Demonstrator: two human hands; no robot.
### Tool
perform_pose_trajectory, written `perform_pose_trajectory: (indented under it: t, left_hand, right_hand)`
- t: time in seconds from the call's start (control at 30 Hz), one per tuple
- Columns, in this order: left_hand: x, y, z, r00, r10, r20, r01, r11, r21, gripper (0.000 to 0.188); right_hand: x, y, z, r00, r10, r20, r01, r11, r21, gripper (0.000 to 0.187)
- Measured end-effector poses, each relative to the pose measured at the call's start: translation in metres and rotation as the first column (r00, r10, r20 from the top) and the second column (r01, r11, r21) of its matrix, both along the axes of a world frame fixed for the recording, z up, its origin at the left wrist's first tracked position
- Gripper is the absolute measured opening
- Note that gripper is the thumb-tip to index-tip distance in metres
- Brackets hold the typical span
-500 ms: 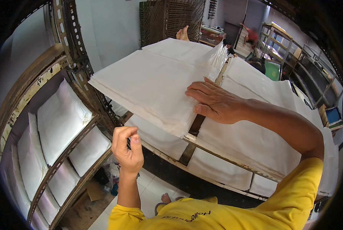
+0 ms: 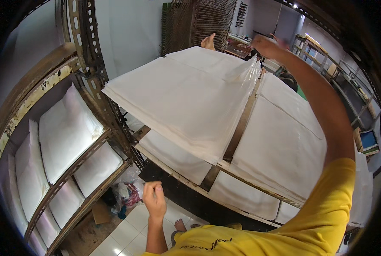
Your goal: The person repeatedly picks up white sheets from a table and places them onto a multi-tiered drying rack. The person handles the sheets one at a time, moving between the table and the rack throughout the clip.
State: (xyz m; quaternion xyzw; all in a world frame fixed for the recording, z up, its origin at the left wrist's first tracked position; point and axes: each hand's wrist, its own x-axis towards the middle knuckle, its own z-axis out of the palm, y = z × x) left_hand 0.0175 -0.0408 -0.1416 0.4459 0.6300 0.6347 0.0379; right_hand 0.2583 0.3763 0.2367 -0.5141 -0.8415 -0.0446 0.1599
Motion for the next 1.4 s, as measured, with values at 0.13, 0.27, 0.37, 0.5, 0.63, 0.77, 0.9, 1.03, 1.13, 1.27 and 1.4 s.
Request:
perform_pose_trajectory:
  t: [0.13,0.27,0.37,0.5,0.63,0.77,0.9,1.03,1.13,1.27,1.4]
  left_hand:
    - [0.016,-0.038,-0.077,0.992,-0.012,0.122,0.046,0.959,-0.28,0.015]
    - [0.016,-0.066,-0.13,0.979,-0.053,0.196,0.136,0.887,-0.442,0.017]
    - [0.006,-0.076,-0.139,0.982,-0.03,0.185,0.117,0.869,-0.481,0.018]
    - [-0.016,-0.081,-0.139,0.987,0.038,0.155,0.049,0.853,-0.52,0.019]
    - [-0.026,-0.078,-0.141,0.986,0.037,0.161,0.048,0.869,-0.492,0.019]
    - [-0.024,-0.074,-0.146,0.985,0.0,0.171,0.087,0.862,-0.499,0.019]
    - [-0.015,-0.068,-0.151,0.986,-0.068,0.154,0.136,0.86,-0.491,0.02]
    - [-0.01,-0.068,-0.151,0.982,-0.087,0.167,0.162,0.84,-0.518,0.02]
    - [-0.005,-0.06,-0.147,0.978,-0.131,0.165,0.199,0.828,-0.523,0.02]
    - [0.001,-0.048,-0.153,0.97,-0.202,0.134,0.242,0.839,-0.488,0.02]
    - [0.009,-0.044,-0.149,0.964,-0.224,0.14,0.264,0.826,-0.497,0.021]
  right_hand:
    - [-0.042,0.002,-0.009,0.937,-0.202,0.284,0.232,0.97,-0.075,0.043]
    - [-0.042,0.059,-0.033,0.758,-0.172,0.63,0.191,0.981,0.037,0.034]
    - [-0.044,0.101,-0.051,0.386,-0.025,0.922,0.07,0.998,-0.002,0.031]
    - [-0.051,0.102,-0.073,0.569,-0.091,0.817,0.112,0.993,0.032,0.031]
    - [-0.043,0.104,-0.09,0.499,-0.036,0.866,0.135,0.99,-0.036,0.029]
    - [-0.016,0.115,-0.117,0.399,0.059,0.915,-0.046,0.998,-0.045,0.024]
    - [0.023,0.12,-0.133,0.436,0.055,0.898,-0.165,0.986,0.02,0.021]
    - [0.018,0.093,-0.142,0.59,0.005,0.807,-0.176,0.977,0.123,0.02]
    - [0.024,0.096,-0.146,0.565,0.019,0.825,-0.207,0.971,0.12,0.02]
    - [0.026,0.103,-0.148,0.533,0.046,0.845,-0.226,0.97,0.09,0.02]
    - [0.002,0.101,-0.149,0.688,-0.03,0.726,0.002,0.999,0.04,0.023]
